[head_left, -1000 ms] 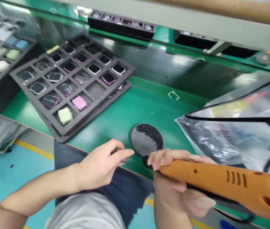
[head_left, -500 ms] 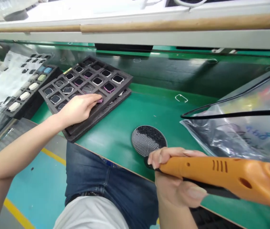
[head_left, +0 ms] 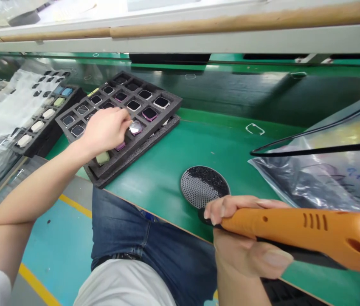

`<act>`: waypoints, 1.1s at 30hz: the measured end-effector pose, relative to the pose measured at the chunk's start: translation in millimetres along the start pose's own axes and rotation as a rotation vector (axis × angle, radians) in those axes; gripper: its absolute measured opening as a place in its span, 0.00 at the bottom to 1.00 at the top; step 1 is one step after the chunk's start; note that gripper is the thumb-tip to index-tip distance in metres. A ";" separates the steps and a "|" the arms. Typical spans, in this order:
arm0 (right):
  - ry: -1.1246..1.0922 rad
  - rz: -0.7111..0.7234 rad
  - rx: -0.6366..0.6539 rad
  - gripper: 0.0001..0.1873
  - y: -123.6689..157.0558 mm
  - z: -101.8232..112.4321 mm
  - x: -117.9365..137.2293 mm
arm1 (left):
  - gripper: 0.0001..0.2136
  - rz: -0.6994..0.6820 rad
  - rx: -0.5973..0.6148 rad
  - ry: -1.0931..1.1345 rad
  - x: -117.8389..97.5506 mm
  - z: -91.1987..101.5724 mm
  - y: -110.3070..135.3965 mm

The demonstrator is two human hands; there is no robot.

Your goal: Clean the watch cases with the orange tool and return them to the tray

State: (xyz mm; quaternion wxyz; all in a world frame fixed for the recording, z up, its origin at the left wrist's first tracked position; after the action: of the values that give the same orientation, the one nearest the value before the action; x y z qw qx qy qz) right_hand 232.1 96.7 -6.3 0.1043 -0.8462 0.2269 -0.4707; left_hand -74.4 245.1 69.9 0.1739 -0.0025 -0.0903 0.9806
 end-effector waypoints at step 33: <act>0.281 -0.062 -0.012 0.26 -1.7 -15.7 24.0 | 0.08 -0.121 -0.078 0.607 -153.2 -74.2 115.1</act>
State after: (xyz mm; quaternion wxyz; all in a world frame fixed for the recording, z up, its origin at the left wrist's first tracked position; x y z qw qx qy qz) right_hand 230.2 87.2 20.8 0.0517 -0.7791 0.2157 -0.5864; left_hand 33.0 99.5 -27.6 0.2506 -0.2966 -0.0717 0.9187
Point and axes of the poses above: each hand's wrist, its own y-axis away from the middle knuckle, its own z-axis out of the back of the hand, x = y × z, the point moved 7 cm from there along -y, towards the middle knuckle, and after that the axes turned 1 degree about -z, right-handed, at the moved point
